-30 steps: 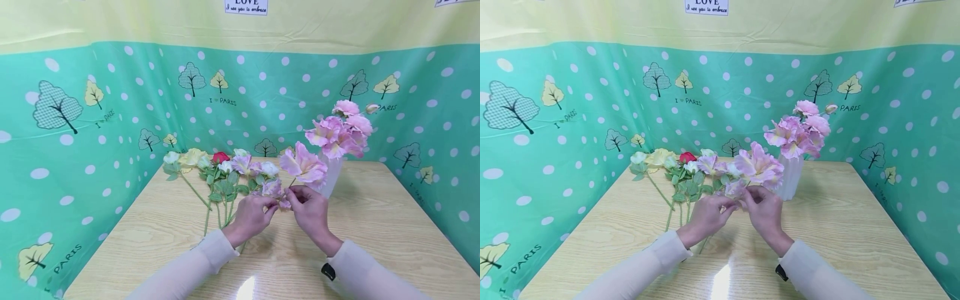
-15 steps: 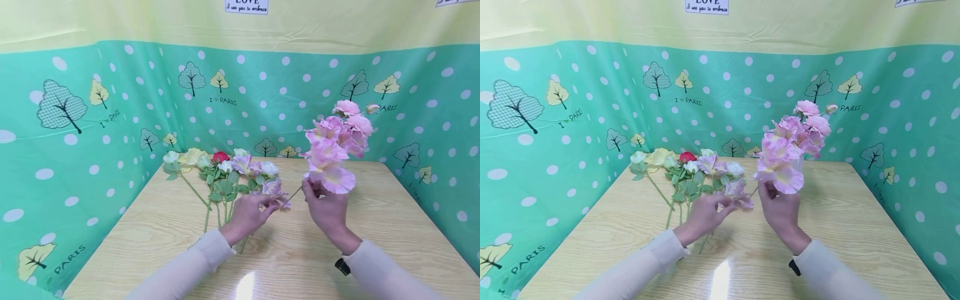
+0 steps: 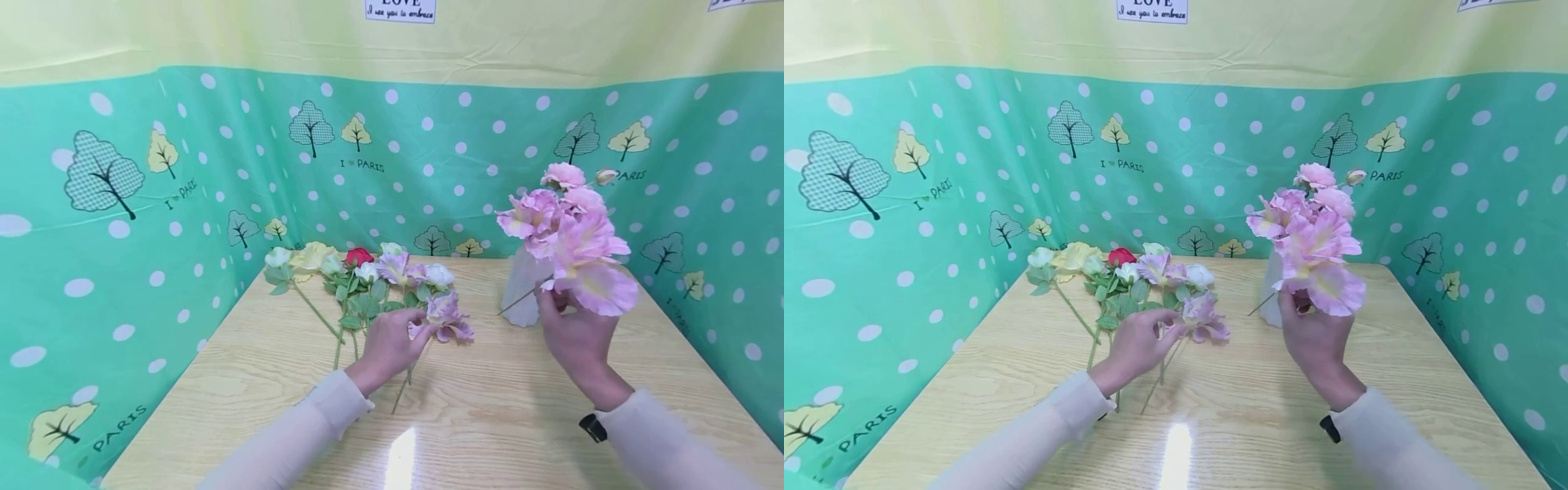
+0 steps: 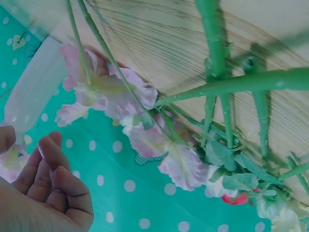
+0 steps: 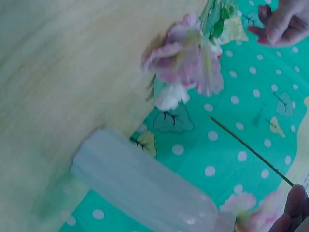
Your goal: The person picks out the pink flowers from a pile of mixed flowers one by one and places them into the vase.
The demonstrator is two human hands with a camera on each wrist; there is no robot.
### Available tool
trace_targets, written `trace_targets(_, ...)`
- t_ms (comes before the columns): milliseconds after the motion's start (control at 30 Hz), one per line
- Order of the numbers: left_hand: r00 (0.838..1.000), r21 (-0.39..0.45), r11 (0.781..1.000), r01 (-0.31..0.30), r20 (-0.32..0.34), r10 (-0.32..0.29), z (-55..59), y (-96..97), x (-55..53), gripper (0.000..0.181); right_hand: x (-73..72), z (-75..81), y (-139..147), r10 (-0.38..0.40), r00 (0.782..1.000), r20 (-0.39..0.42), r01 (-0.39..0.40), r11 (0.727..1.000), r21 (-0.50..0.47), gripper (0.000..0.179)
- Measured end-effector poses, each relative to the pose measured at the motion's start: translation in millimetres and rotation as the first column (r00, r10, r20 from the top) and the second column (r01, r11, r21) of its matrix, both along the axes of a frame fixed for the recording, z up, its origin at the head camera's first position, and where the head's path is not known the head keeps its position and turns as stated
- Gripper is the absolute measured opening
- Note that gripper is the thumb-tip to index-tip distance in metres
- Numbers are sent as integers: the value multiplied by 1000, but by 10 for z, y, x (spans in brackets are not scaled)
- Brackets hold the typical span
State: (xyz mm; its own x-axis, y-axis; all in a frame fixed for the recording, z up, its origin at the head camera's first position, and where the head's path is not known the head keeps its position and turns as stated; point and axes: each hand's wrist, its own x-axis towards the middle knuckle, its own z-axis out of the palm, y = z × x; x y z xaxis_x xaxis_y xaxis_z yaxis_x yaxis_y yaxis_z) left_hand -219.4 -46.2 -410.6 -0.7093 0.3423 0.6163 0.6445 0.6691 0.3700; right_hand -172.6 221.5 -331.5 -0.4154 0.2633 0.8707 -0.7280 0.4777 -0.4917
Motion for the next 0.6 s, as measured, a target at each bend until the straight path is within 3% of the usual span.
trace_targets(200, 1000, 3, 1000, 0, 28, 0, -18, -42, -12, 20, -23, 177, 123, -39, 998, -48, 39, 999, -4, 14)
trace_targets(367, 998, 14, 1000, -8, 56, 7, -32, -75, -27, 18, -52, 265, 217, -96, 995, -33, 95, 995, -24, 33)
trace_targets(600, 993, 11, 999, -30, 114, 28, -41, -123, -32, 21, -96, 399, 284, -119, 990, -74, 113, 990, -83, 42)
